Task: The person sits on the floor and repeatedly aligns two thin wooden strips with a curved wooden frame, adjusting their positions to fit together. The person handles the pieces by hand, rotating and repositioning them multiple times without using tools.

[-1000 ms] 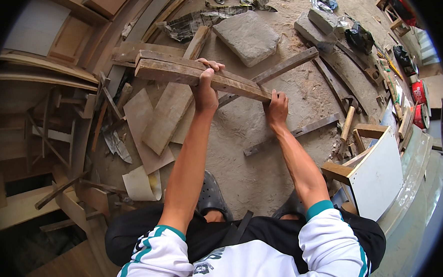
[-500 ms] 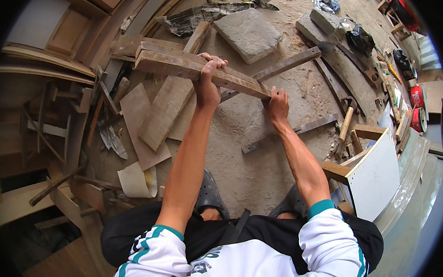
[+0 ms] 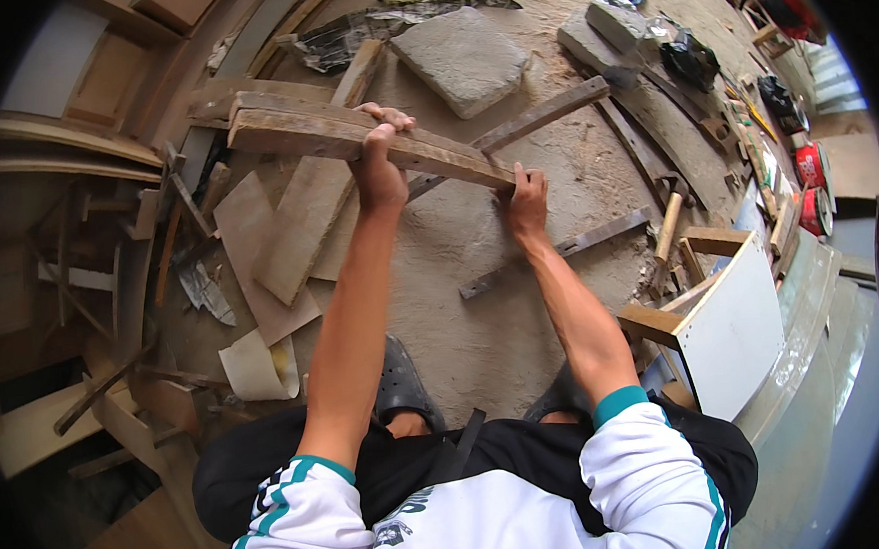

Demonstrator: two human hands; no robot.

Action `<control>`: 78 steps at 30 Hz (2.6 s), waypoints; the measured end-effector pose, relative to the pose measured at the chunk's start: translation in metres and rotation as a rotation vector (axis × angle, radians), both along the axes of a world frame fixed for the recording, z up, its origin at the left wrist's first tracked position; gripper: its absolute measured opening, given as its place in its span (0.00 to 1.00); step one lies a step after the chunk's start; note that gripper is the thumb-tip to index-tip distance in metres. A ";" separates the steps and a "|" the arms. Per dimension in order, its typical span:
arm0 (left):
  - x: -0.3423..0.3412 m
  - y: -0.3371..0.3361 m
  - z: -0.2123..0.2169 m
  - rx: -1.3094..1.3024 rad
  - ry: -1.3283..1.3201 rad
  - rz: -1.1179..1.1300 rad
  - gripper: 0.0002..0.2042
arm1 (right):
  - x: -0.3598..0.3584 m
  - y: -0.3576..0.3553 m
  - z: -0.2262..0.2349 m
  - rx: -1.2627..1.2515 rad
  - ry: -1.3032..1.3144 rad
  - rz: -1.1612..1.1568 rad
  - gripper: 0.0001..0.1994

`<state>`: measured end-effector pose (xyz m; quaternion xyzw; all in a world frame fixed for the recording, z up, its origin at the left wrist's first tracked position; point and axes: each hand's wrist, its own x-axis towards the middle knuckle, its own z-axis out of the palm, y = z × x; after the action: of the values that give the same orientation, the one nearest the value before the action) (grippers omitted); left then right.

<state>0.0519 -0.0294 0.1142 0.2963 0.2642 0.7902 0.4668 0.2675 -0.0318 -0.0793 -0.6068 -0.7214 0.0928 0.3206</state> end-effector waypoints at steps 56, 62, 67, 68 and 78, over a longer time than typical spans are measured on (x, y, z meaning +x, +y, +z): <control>-0.020 -0.014 -0.007 -0.173 0.800 -0.112 0.20 | 0.005 0.052 0.080 -0.739 0.866 0.507 0.56; -0.030 -0.019 -0.016 -0.275 0.876 -0.239 0.27 | -0.002 0.047 0.078 -0.705 0.855 0.478 0.55; -0.031 -0.017 -0.011 -0.301 0.870 -0.276 0.26 | 0.005 0.044 0.074 -0.674 0.622 0.524 0.57; -0.030 -0.017 -0.013 -0.295 0.869 -0.270 0.25 | 0.012 0.038 0.074 -0.683 0.510 0.439 0.54; -0.037 -0.012 -0.023 -0.342 0.770 -0.314 0.27 | 0.083 -0.085 0.064 -1.242 0.412 -0.541 0.33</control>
<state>0.0151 -0.0410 0.0915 0.5241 0.4973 0.4868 0.4910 0.3505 -0.1171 -0.0150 -0.8056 -0.2837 0.5171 0.0569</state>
